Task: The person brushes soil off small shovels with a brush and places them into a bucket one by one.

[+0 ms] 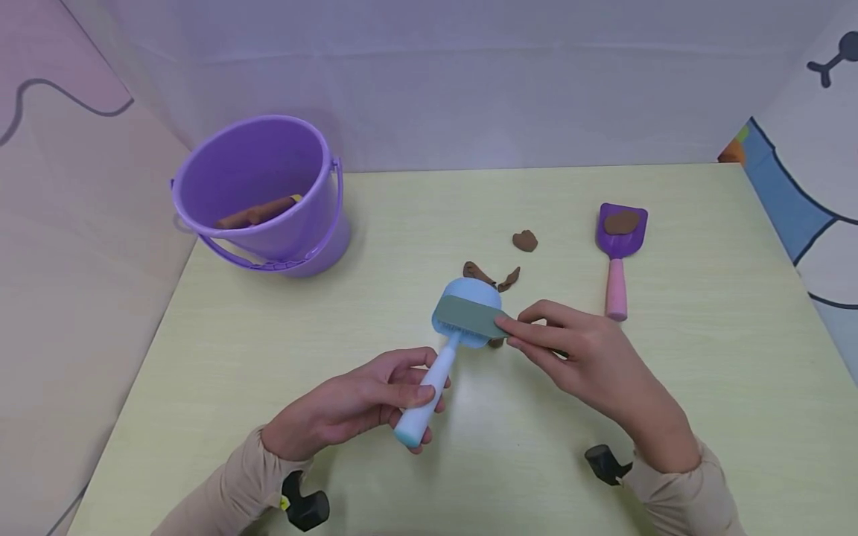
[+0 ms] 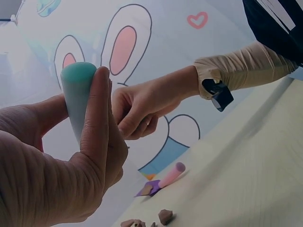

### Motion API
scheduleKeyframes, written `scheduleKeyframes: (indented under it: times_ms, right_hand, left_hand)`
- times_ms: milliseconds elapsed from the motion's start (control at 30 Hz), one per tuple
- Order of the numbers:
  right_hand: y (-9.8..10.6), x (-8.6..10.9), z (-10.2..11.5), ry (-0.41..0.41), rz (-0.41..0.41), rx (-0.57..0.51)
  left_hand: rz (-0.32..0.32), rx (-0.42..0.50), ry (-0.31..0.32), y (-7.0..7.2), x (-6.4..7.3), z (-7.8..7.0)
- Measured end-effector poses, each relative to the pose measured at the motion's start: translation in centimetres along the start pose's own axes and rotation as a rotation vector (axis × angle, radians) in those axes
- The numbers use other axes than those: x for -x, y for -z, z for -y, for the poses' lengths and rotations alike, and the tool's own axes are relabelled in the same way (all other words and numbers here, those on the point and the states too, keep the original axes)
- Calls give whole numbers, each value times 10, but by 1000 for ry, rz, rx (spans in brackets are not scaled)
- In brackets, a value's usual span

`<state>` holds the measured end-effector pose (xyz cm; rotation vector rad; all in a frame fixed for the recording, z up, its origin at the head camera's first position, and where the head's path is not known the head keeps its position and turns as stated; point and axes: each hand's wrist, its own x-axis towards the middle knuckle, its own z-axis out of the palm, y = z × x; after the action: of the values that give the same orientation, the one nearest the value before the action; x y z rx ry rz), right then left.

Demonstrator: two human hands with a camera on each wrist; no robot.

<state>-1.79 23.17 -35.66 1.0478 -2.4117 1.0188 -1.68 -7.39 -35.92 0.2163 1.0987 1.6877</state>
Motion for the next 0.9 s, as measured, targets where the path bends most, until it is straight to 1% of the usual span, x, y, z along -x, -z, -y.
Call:
scheduleKeyframes:
  times_ms: [167, 400, 800, 900]
  right_hand:
    - [-1, 0, 0, -11, -14, 73]
    - [-3, -1, -1, -11, -67, 149]
    - [-3, -1, -6, -22, -124, 266]
    - [-2, -1, -7, -30, -124, 297]
  left_hand:
    - [-5, -7, -4, 1, 1, 1]
    - [-9, -20, -9, 2, 1, 1]
    - [-4, -22, 11, 1, 1, 1]
    - [-4, -31, 14, 1, 1, 0]
